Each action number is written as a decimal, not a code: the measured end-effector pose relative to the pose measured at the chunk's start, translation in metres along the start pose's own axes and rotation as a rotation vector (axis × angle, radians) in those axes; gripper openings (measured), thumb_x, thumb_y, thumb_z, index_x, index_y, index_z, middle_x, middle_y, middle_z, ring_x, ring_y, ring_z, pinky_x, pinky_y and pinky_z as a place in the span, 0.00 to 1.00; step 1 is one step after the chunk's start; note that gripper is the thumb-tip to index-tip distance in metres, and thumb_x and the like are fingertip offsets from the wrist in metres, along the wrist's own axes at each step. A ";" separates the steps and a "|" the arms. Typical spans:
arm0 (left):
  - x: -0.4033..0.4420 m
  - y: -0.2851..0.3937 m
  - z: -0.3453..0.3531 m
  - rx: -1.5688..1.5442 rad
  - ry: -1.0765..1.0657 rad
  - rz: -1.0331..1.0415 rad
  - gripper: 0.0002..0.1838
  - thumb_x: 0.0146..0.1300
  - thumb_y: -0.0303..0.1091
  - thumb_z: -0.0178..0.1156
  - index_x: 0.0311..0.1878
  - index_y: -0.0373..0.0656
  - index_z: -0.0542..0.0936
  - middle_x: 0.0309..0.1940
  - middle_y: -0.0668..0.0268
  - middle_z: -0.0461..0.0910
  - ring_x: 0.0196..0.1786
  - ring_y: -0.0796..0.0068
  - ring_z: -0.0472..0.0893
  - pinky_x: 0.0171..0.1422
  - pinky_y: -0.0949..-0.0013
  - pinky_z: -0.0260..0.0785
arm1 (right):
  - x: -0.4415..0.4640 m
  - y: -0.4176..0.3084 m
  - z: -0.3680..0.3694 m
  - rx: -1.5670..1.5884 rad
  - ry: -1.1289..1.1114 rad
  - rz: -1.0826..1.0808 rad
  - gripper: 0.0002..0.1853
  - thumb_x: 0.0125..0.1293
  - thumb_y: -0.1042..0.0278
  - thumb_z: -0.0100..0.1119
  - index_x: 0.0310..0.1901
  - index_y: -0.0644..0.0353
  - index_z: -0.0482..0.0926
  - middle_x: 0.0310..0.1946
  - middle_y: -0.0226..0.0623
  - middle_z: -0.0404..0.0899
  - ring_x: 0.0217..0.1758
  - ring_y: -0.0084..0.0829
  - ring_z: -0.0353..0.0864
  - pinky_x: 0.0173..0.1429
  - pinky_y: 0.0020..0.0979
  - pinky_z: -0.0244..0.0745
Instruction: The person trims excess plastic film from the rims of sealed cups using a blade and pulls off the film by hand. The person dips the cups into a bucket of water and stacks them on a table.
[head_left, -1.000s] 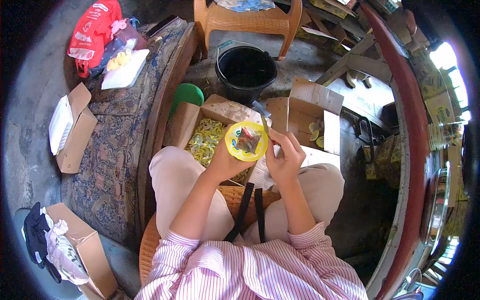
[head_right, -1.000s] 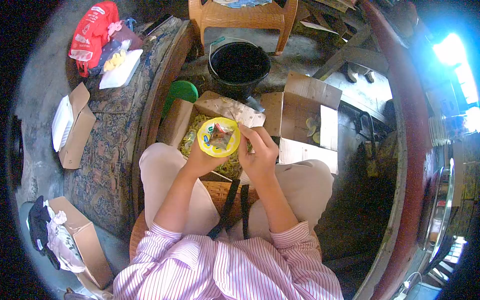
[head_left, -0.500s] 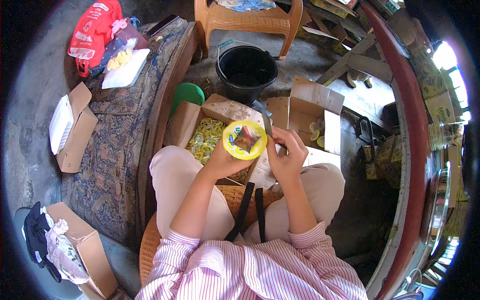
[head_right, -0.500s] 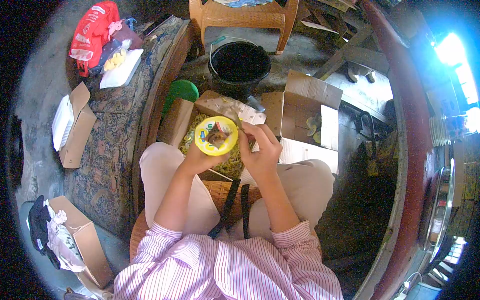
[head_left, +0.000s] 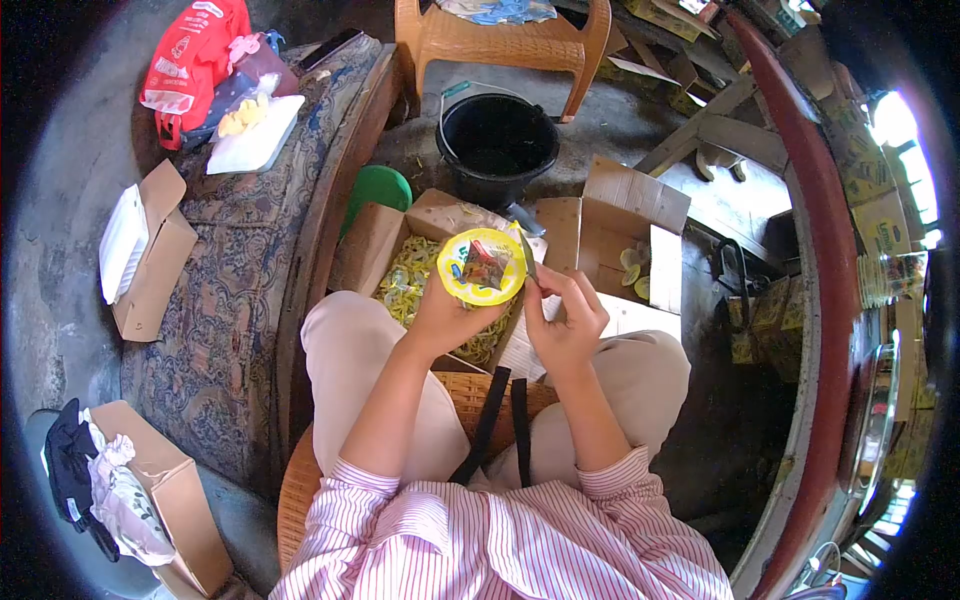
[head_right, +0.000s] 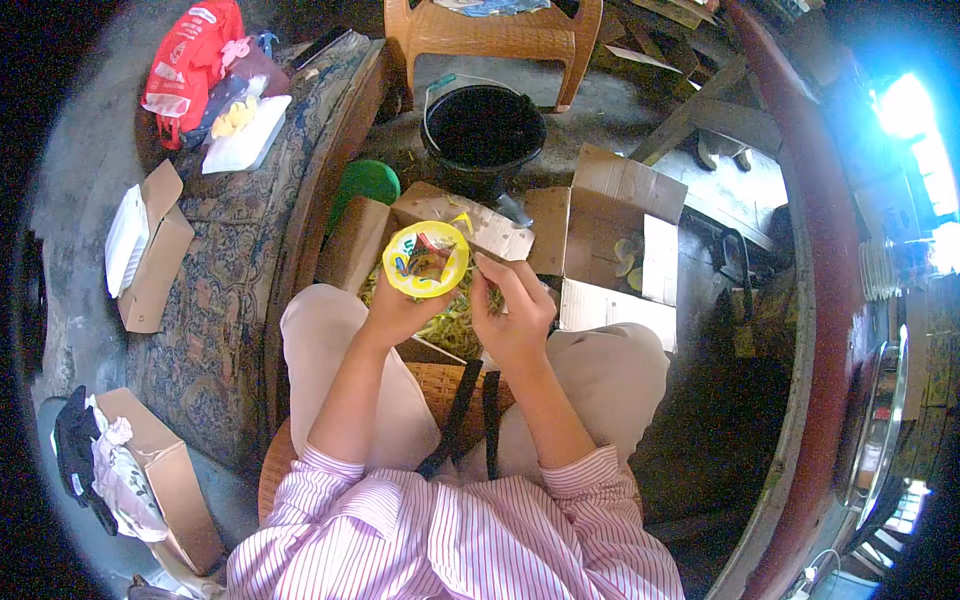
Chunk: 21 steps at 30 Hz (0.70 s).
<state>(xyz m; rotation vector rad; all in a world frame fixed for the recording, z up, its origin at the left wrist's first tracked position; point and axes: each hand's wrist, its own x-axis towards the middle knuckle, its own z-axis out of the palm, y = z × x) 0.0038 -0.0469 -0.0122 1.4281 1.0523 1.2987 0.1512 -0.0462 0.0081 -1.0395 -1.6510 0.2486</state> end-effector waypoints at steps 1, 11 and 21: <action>0.000 -0.001 0.000 -0.001 -0.001 0.000 0.25 0.47 0.23 0.65 0.51 0.37 0.71 0.43 0.64 0.77 0.46 0.77 0.77 0.52 0.72 0.69 | 0.000 0.000 0.000 0.000 -0.002 -0.001 0.10 0.47 0.84 0.63 0.34 0.68 0.78 0.22 0.38 0.76 0.23 0.25 0.77 0.29 0.22 0.71; -0.003 -0.003 0.006 -0.003 -0.026 -0.021 0.30 0.41 0.28 0.68 0.51 0.37 0.69 0.46 0.60 0.74 0.49 0.69 0.75 0.55 0.68 0.66 | 0.003 0.000 -0.001 -0.037 0.016 -0.001 0.12 0.45 0.85 0.62 0.35 0.68 0.79 0.22 0.38 0.76 0.23 0.25 0.77 0.30 0.22 0.72; -0.003 -0.004 0.007 -0.009 -0.043 -0.032 0.31 0.41 0.27 0.68 0.52 0.37 0.69 0.46 0.61 0.74 0.49 0.72 0.74 0.56 0.69 0.65 | 0.002 0.004 -0.001 0.068 0.048 0.095 0.12 0.45 0.86 0.59 0.34 0.65 0.79 0.24 0.39 0.77 0.25 0.28 0.78 0.31 0.24 0.73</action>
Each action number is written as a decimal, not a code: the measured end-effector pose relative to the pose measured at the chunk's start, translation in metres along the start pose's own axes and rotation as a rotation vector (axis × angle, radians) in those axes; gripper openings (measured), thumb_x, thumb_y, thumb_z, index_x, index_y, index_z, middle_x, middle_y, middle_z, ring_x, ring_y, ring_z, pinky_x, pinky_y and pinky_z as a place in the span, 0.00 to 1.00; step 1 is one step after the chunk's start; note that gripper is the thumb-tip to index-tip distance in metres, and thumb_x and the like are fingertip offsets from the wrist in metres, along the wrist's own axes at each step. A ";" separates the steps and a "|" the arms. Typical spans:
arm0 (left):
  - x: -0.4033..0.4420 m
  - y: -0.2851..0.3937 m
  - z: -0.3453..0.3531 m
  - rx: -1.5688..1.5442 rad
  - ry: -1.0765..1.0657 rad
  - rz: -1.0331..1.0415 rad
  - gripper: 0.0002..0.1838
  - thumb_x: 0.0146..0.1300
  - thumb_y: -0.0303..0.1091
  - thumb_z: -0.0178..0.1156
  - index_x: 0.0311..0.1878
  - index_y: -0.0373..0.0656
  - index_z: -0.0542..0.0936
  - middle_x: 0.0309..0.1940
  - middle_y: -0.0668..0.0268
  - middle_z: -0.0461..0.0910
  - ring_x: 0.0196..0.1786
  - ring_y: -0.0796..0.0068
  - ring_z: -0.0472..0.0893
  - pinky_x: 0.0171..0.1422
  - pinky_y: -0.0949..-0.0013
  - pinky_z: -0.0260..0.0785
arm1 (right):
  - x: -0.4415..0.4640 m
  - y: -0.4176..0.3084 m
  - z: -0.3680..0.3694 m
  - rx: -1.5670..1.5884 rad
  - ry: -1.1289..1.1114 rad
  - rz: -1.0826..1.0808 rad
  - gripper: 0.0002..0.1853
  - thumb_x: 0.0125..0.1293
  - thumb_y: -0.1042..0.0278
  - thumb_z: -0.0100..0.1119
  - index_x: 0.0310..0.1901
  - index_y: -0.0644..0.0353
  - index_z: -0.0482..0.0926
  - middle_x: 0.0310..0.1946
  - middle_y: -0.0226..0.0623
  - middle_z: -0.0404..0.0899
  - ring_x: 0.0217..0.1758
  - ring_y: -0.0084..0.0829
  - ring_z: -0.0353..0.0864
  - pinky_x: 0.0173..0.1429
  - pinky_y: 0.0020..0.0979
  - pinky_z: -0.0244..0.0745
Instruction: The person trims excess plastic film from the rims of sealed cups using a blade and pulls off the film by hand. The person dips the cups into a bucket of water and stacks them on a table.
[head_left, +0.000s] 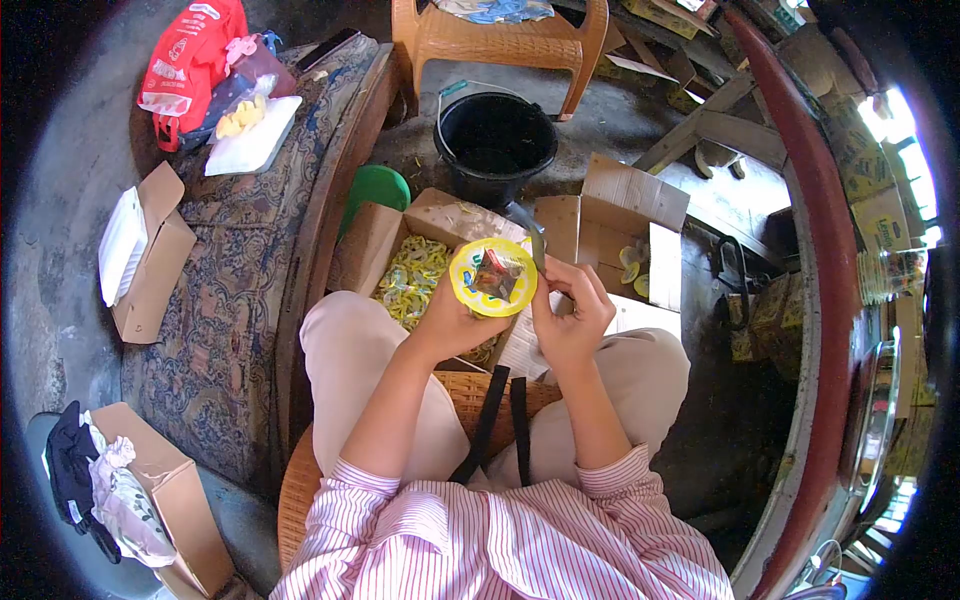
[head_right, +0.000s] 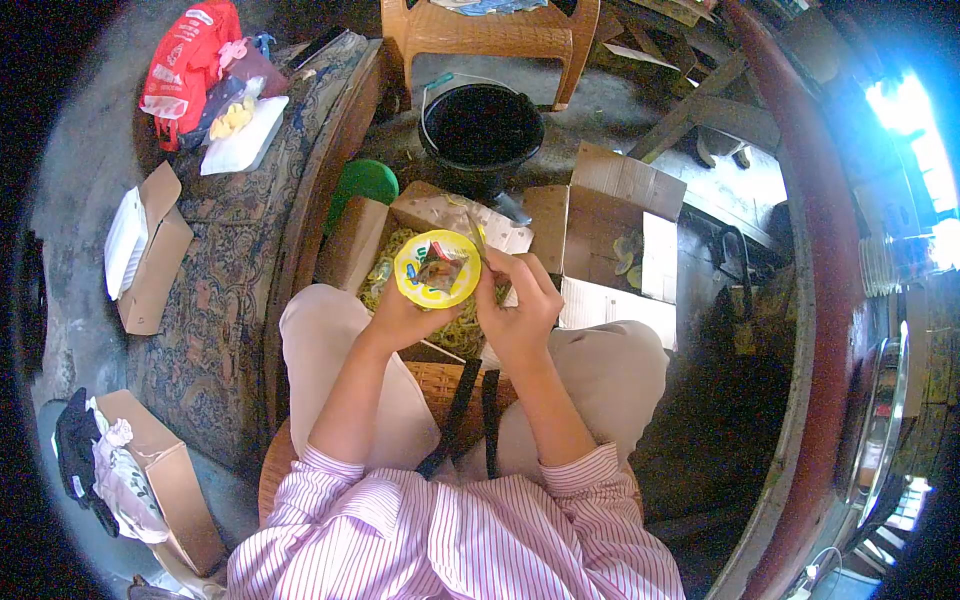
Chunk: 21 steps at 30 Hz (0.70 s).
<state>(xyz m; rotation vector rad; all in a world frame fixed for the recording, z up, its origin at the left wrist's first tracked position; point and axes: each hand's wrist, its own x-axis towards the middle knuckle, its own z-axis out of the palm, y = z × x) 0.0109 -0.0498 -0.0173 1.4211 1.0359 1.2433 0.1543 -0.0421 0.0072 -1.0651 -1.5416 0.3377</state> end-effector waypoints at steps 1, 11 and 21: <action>0.000 0.003 0.000 -0.016 0.007 -0.005 0.30 0.41 0.27 0.67 0.52 0.37 0.69 0.46 0.61 0.74 0.49 0.72 0.74 0.55 0.69 0.65 | 0.000 -0.001 -0.001 0.001 -0.001 0.000 0.12 0.45 0.86 0.59 0.34 0.65 0.79 0.24 0.39 0.77 0.25 0.28 0.78 0.31 0.24 0.73; -0.001 0.002 -0.004 0.036 -0.080 0.002 0.32 0.41 0.27 0.68 0.53 0.38 0.67 0.47 0.62 0.74 0.50 0.74 0.74 0.56 0.70 0.65 | -0.001 -0.001 -0.001 0.002 -0.030 -0.006 0.11 0.45 0.86 0.59 0.33 0.66 0.79 0.23 0.39 0.77 0.24 0.27 0.77 0.30 0.23 0.72; -0.003 0.002 0.000 -0.151 0.010 0.064 0.35 0.42 0.25 0.66 0.56 0.38 0.63 0.49 0.62 0.69 0.55 0.70 0.70 0.60 0.69 0.61 | 0.001 0.004 -0.005 0.096 -0.068 0.088 0.11 0.45 0.86 0.59 0.33 0.66 0.79 0.25 0.39 0.78 0.26 0.27 0.79 0.32 0.24 0.74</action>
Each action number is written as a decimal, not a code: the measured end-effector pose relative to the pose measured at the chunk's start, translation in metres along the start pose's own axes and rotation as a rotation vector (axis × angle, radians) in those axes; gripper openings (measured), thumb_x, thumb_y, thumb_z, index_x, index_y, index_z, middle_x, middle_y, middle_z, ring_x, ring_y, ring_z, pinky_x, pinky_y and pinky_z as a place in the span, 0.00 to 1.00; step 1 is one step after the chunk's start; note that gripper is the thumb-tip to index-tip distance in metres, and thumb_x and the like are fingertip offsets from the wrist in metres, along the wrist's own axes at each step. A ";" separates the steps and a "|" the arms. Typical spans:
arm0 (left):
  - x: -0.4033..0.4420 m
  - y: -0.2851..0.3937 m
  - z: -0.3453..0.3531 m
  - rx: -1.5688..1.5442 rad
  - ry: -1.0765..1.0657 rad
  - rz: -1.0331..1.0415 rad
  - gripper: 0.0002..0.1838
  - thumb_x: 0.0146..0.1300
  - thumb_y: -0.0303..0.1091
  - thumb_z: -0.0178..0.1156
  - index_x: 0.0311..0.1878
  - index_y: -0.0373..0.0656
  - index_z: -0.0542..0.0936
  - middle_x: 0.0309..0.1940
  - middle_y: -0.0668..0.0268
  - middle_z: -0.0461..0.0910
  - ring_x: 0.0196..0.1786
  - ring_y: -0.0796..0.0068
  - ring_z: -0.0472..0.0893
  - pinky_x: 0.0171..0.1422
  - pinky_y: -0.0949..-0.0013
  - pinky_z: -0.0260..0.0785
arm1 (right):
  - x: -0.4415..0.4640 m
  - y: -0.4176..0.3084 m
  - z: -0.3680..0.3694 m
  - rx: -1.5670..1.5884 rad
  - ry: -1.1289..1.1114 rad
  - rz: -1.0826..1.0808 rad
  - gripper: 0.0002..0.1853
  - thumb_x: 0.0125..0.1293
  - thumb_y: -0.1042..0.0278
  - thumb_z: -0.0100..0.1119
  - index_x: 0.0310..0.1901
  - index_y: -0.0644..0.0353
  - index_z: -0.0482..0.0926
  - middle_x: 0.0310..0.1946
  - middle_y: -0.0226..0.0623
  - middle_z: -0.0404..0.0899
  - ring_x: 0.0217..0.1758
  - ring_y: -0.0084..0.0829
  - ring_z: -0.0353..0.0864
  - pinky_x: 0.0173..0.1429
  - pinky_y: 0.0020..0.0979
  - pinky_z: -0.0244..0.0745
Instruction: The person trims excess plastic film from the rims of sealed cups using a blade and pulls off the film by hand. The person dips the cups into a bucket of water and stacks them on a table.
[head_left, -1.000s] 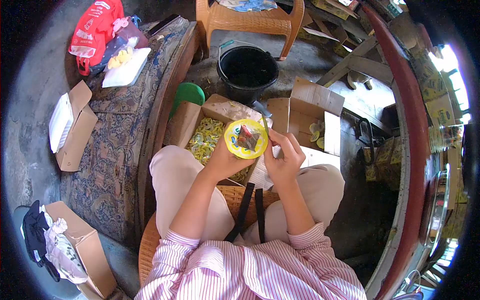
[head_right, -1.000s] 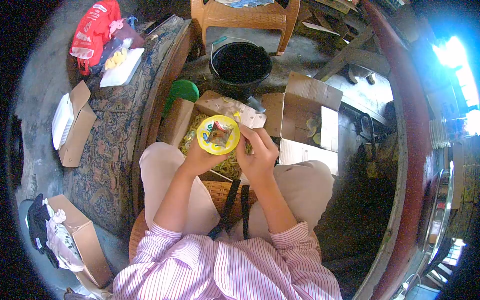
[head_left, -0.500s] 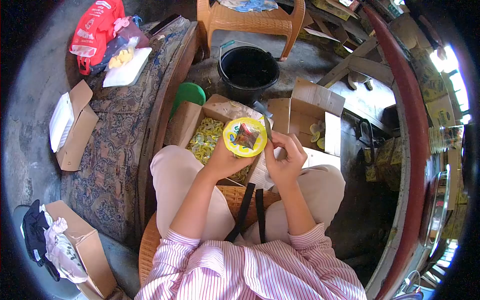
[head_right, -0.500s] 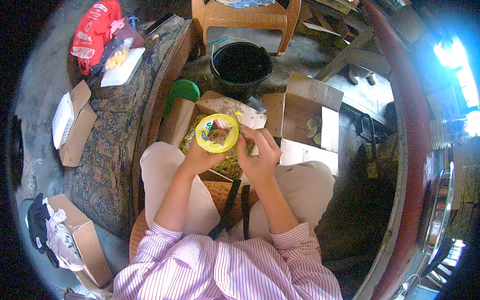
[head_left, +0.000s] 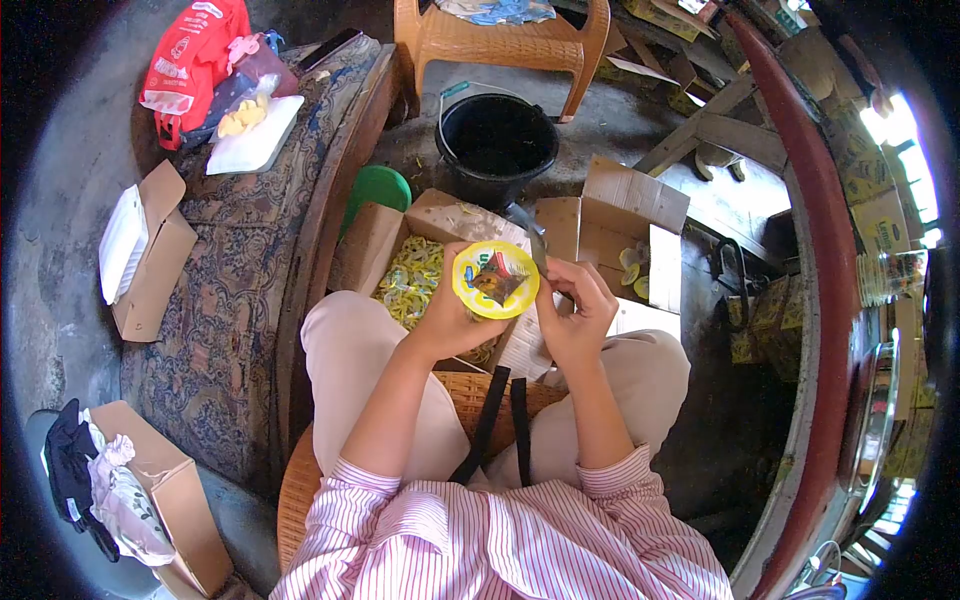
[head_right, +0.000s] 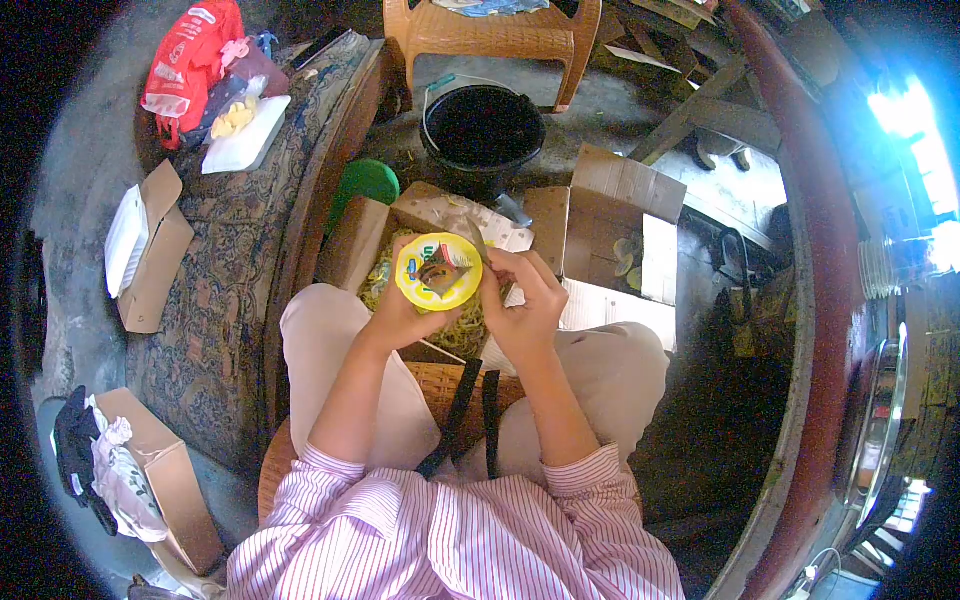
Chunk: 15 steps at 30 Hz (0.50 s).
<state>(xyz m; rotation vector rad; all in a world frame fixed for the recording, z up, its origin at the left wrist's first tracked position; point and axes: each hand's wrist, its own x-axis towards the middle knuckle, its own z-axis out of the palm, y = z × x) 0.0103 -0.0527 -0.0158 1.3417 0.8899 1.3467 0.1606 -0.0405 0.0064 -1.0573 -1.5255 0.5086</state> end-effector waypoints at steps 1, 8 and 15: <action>0.000 -0.002 -0.002 0.017 -0.008 -0.012 0.35 0.42 0.25 0.66 0.57 0.38 0.62 0.49 0.62 0.69 0.55 0.71 0.70 0.60 0.69 0.61 | -0.001 -0.001 0.001 0.004 0.008 0.007 0.11 0.46 0.86 0.59 0.33 0.66 0.79 0.25 0.39 0.78 0.26 0.27 0.79 0.32 0.23 0.74; -0.001 -0.019 0.004 -0.054 0.055 -0.017 0.31 0.45 0.23 0.66 0.55 0.37 0.65 0.50 0.61 0.72 0.53 0.72 0.72 0.58 0.69 0.63 | -0.004 -0.010 0.004 -0.113 0.053 -0.113 0.10 0.47 0.85 0.60 0.34 0.65 0.78 0.24 0.39 0.77 0.26 0.29 0.79 0.31 0.24 0.73; 0.002 -0.008 0.011 -0.004 0.103 -0.013 0.28 0.45 0.25 0.68 0.51 0.37 0.68 0.47 0.60 0.74 0.50 0.71 0.74 0.56 0.68 0.65 | -0.006 -0.011 0.007 -0.230 0.083 -0.187 0.11 0.47 0.85 0.60 0.34 0.64 0.79 0.26 0.41 0.78 0.26 0.34 0.79 0.31 0.27 0.73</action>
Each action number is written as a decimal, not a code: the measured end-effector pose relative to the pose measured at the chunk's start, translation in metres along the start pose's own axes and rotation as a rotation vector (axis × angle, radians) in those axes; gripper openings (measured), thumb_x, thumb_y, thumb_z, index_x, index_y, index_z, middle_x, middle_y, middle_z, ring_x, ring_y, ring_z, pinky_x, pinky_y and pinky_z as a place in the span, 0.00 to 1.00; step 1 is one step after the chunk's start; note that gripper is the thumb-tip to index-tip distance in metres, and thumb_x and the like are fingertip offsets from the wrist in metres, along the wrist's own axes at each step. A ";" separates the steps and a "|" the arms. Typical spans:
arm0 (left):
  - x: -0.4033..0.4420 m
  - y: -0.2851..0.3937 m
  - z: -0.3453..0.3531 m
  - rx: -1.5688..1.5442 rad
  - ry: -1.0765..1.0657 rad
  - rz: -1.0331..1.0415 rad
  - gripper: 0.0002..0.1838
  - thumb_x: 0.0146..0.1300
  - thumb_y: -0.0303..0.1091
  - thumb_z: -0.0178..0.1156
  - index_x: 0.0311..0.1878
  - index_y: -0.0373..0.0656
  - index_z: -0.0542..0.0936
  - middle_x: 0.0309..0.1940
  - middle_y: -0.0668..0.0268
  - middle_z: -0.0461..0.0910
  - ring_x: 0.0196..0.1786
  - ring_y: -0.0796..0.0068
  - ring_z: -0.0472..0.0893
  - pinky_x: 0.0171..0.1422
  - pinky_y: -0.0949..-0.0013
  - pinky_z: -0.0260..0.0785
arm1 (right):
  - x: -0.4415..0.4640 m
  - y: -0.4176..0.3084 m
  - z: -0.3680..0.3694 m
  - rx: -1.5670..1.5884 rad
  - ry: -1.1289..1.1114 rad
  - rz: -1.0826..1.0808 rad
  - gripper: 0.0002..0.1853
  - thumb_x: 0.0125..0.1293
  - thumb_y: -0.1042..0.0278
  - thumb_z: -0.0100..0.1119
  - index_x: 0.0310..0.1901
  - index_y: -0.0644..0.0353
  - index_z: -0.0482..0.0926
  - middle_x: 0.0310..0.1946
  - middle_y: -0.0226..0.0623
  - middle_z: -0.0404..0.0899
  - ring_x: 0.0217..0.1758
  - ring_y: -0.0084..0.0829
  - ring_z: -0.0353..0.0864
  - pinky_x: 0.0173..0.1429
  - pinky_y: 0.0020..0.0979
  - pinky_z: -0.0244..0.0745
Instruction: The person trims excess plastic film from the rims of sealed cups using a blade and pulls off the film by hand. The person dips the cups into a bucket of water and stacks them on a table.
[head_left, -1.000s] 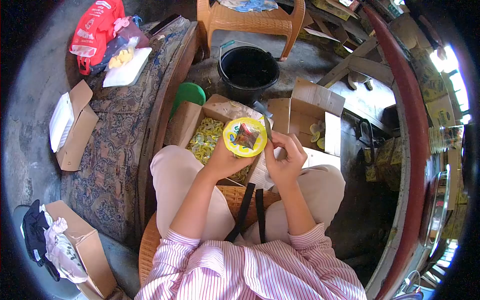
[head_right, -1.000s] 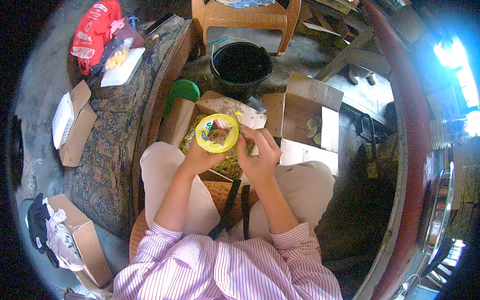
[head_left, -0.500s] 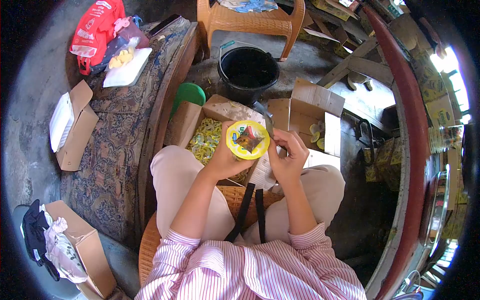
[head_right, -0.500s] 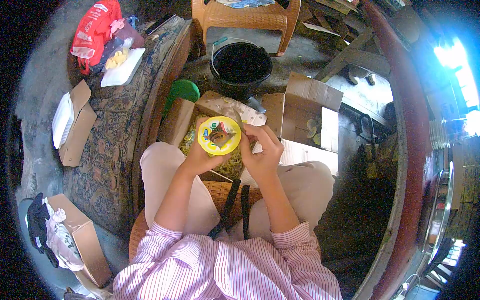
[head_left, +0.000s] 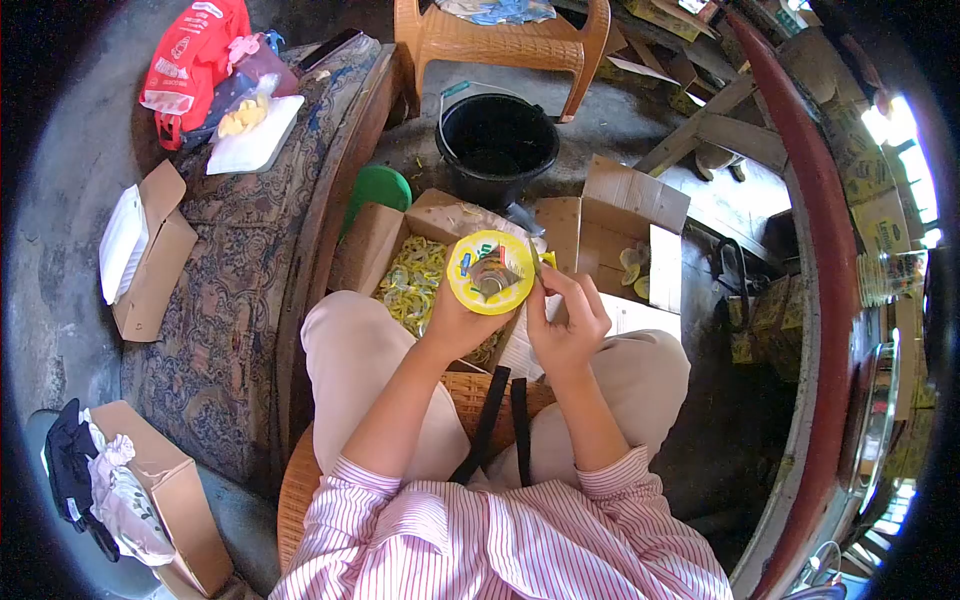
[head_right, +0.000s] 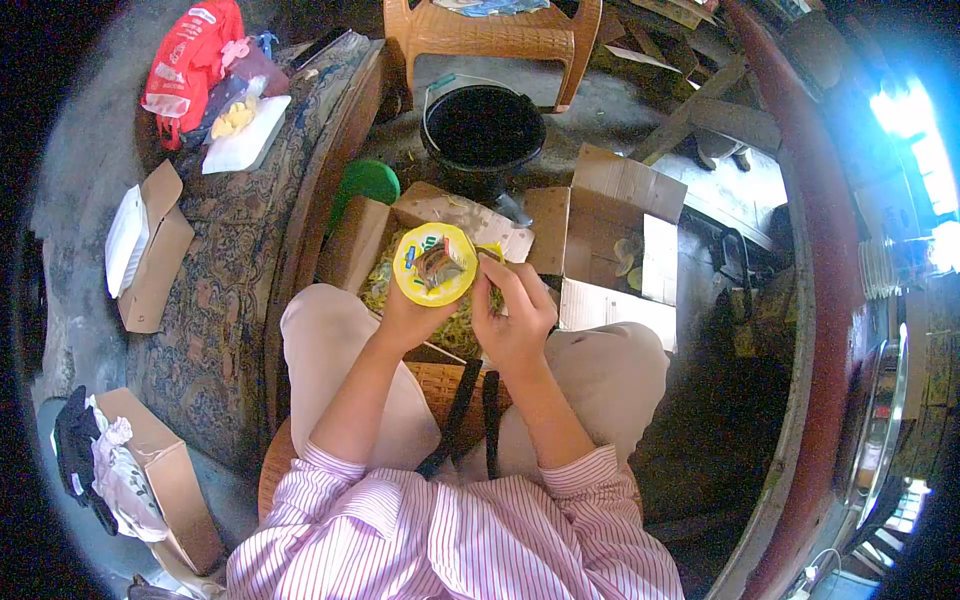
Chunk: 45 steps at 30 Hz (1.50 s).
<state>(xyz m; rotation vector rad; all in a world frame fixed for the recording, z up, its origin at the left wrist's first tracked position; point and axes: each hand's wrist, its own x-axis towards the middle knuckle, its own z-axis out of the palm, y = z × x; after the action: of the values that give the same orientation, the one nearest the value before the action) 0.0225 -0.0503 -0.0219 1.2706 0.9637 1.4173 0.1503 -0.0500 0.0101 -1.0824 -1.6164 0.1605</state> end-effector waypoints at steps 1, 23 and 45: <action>0.000 -0.001 -0.001 0.027 -0.008 0.020 0.29 0.44 0.26 0.68 0.52 0.37 0.68 0.47 0.60 0.74 0.50 0.71 0.74 0.56 0.68 0.65 | 0.000 -0.001 0.000 -0.011 0.000 0.000 0.11 0.47 0.85 0.60 0.34 0.64 0.79 0.26 0.42 0.78 0.27 0.35 0.79 0.31 0.27 0.73; 0.000 0.003 -0.009 -0.058 -0.008 -0.115 0.30 0.44 0.22 0.67 0.52 0.38 0.67 0.45 0.64 0.75 0.49 0.76 0.75 0.54 0.71 0.67 | 0.000 -0.004 -0.002 0.122 -0.030 0.050 0.10 0.46 0.84 0.63 0.32 0.68 0.77 0.24 0.39 0.77 0.25 0.24 0.78 0.30 0.21 0.72; 0.000 0.005 -0.010 0.107 -0.089 -0.016 0.31 0.40 0.27 0.69 0.51 0.39 0.69 0.46 0.61 0.74 0.49 0.71 0.74 0.55 0.69 0.66 | 0.007 -0.004 -0.005 0.102 -0.055 0.033 0.12 0.46 0.86 0.60 0.35 0.66 0.78 0.25 0.42 0.77 0.26 0.30 0.78 0.31 0.25 0.73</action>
<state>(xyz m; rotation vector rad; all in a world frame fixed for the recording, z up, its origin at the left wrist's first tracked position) 0.0117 -0.0506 -0.0189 1.3896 0.9980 1.3004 0.1527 -0.0495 0.0187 -1.0338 -1.6219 0.2934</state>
